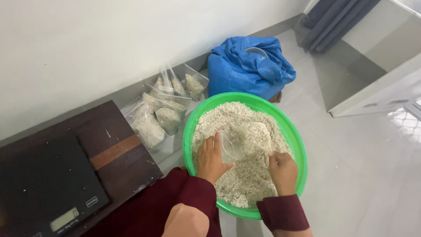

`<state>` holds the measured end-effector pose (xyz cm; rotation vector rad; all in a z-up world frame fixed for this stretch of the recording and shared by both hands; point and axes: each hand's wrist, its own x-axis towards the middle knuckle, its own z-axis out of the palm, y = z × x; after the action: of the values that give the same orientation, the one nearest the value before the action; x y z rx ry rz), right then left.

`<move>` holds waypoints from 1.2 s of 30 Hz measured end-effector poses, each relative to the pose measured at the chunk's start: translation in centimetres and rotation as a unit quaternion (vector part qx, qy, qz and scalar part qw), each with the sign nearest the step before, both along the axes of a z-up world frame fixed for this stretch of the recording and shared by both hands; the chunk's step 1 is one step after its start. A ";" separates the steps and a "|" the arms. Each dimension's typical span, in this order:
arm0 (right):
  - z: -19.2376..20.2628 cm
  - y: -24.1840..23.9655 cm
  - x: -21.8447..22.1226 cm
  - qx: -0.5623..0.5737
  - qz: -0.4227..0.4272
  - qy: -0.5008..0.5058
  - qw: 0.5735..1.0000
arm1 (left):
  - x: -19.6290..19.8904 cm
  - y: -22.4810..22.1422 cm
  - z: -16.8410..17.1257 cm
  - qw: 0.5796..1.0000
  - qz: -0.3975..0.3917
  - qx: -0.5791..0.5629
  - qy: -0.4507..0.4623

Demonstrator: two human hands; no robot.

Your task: The person scoops grains from a large basin into a plastic bag, weighs the bag on a digital scale, and seals the bag.

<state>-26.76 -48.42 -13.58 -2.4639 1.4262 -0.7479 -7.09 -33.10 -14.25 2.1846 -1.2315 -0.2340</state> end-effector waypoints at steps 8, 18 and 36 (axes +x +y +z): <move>5.6 4.5 0.7 0.032 0.041 0.073 0.996 | -0.1 -0.4 -2.2 0.994 0.022 -0.054 -0.097; 5.2 7.7 3.0 -0.153 0.062 0.115 0.980 | -0.2 -0.2 -2.0 0.992 0.022 -0.069 -0.101; -9.4 -2.2 6.6 0.260 0.027 0.089 0.961 | 0.0 0.2 0.1 0.996 0.058 -0.064 0.031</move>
<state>-20.12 -50.62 -22.93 -2.1776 1.3866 -0.1088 -7.06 -32.92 -14.15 2.1125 -1.0531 -0.1695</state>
